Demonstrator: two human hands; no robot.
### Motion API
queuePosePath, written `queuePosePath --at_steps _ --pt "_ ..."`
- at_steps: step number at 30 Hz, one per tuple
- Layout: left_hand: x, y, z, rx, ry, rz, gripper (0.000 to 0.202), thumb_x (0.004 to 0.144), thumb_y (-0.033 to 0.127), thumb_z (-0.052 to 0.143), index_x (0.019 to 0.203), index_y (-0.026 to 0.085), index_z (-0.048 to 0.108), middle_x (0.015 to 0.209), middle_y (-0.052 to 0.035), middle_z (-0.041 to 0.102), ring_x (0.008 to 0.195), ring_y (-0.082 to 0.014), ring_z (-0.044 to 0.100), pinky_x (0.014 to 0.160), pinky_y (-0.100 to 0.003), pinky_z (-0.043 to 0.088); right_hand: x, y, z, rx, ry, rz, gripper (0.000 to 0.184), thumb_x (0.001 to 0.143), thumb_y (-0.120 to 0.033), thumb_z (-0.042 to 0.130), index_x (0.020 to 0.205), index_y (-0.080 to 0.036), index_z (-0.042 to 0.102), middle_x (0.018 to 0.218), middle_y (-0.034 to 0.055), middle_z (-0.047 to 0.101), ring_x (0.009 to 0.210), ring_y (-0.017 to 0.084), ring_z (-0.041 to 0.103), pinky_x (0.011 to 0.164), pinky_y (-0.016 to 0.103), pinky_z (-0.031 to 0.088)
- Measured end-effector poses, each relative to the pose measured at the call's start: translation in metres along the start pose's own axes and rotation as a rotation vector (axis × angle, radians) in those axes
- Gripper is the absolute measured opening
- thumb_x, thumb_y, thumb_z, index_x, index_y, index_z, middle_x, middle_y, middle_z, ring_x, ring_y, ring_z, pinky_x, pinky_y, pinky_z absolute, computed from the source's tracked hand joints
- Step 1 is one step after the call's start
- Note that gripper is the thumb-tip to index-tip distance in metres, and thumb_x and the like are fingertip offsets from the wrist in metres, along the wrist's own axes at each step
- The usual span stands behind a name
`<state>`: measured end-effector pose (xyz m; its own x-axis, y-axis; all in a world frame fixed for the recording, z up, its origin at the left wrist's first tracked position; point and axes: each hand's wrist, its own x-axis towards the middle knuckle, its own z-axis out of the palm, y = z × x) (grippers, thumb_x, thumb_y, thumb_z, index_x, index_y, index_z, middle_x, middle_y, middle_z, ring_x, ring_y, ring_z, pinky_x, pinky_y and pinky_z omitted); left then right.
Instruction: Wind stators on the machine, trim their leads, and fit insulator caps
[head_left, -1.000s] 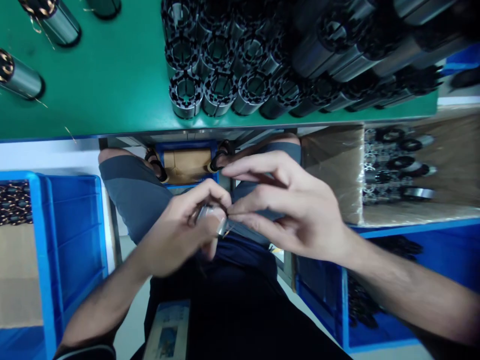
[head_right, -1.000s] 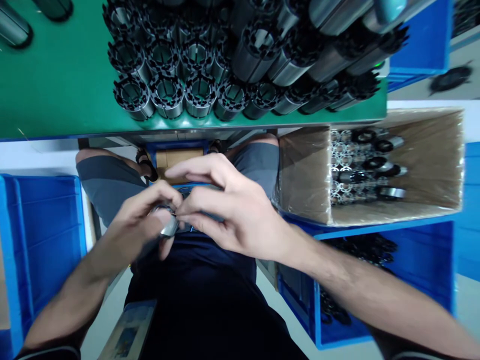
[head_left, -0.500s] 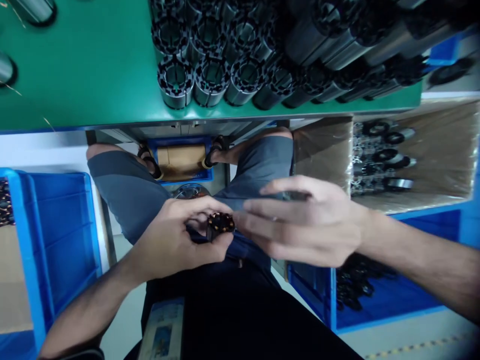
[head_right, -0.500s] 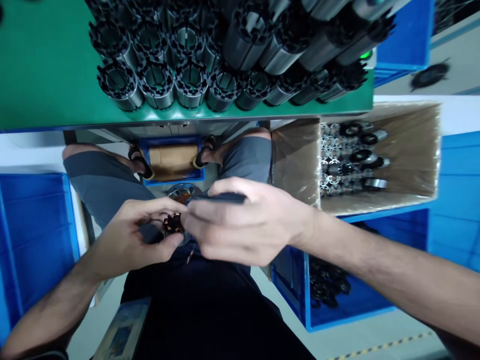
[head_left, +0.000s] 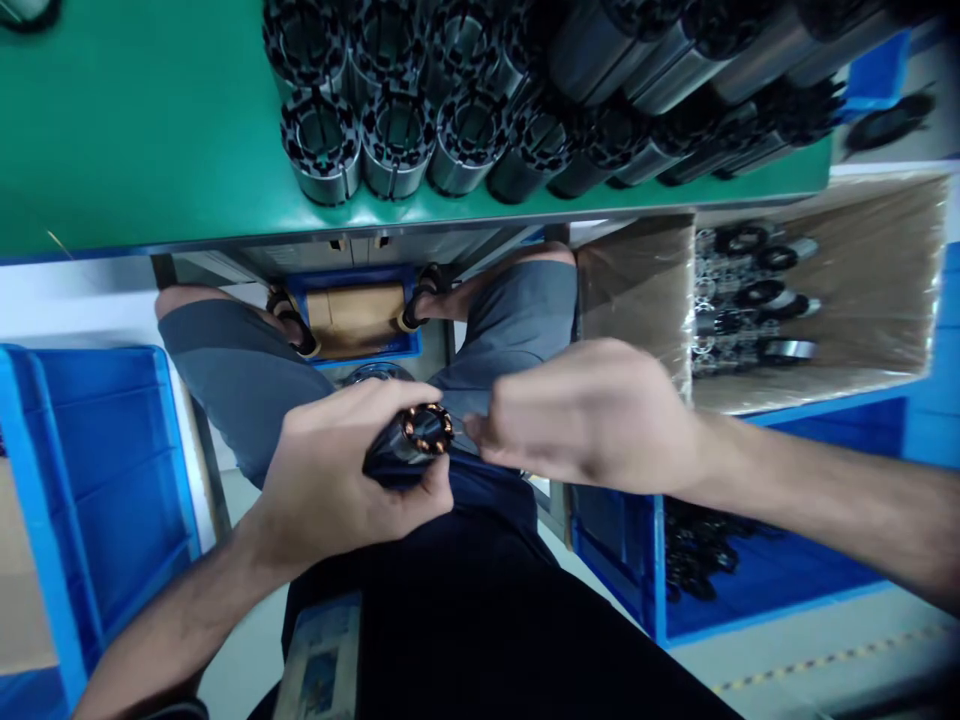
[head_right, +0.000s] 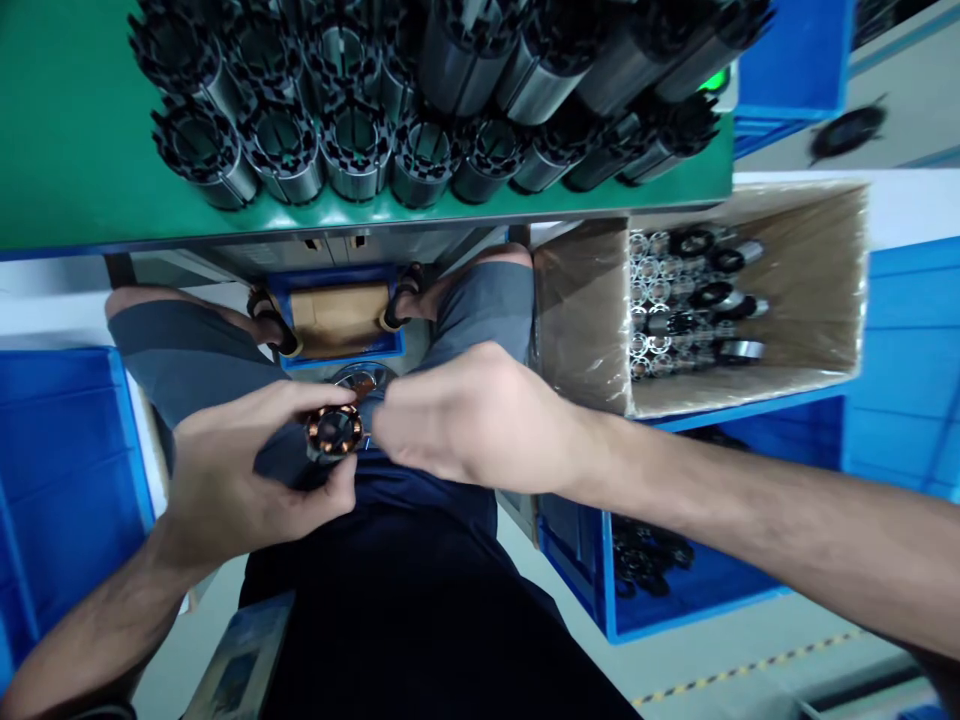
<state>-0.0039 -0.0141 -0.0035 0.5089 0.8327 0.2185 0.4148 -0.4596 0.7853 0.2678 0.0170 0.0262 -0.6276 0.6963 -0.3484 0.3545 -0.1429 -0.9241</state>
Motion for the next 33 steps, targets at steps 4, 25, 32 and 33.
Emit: queuePosePath --at_steps 4,25,32,33 --pt "-0.001 -0.003 -0.005 -0.191 -0.029 -0.167 0.028 0.098 0.016 0.089 0.124 0.024 0.084 0.115 -0.0010 0.094 0.096 -0.0183 0.092 0.094 -0.027 0.076 -0.005 -0.012 -0.021 -0.112 0.103 -0.084 0.046 0.098 -0.042 0.103 0.070 -0.025 0.071 0.070 -0.0030 0.063 0.067 0.011 0.058 0.057 0.025 0.044" --pt "-0.007 -0.012 0.000 0.024 0.181 0.160 0.023 0.105 0.010 0.091 0.122 0.024 0.084 0.135 -0.0050 0.092 0.124 -0.0190 0.091 0.123 -0.033 0.071 -0.002 0.006 -0.021 0.348 -0.056 0.287 0.057 0.090 -0.071 0.105 0.100 -0.019 0.083 0.092 0.0032 0.079 0.073 0.014 0.072 0.055 0.021 0.057" --pt "-0.005 -0.006 0.006 0.244 0.215 0.268 0.024 0.100 0.016 0.093 0.122 0.018 0.084 0.114 -0.0040 0.093 0.104 -0.0208 0.093 0.116 -0.036 0.075 -0.002 0.001 0.003 0.046 -0.056 0.041 0.043 0.117 -0.051 0.078 0.086 -0.023 0.069 0.067 -0.0035 0.069 0.049 0.009 0.055 0.048 0.024 0.043" --pt "-0.004 -0.002 0.003 0.208 0.162 0.168 0.029 0.098 0.020 0.093 0.124 0.019 0.082 0.113 -0.0034 0.093 0.101 -0.0214 0.093 0.109 -0.036 0.076 -0.007 0.001 0.002 -0.088 0.018 -0.063 0.037 0.117 -0.041 0.078 0.084 -0.024 0.071 0.066 -0.0031 0.067 0.052 0.010 0.058 0.051 0.026 0.042"
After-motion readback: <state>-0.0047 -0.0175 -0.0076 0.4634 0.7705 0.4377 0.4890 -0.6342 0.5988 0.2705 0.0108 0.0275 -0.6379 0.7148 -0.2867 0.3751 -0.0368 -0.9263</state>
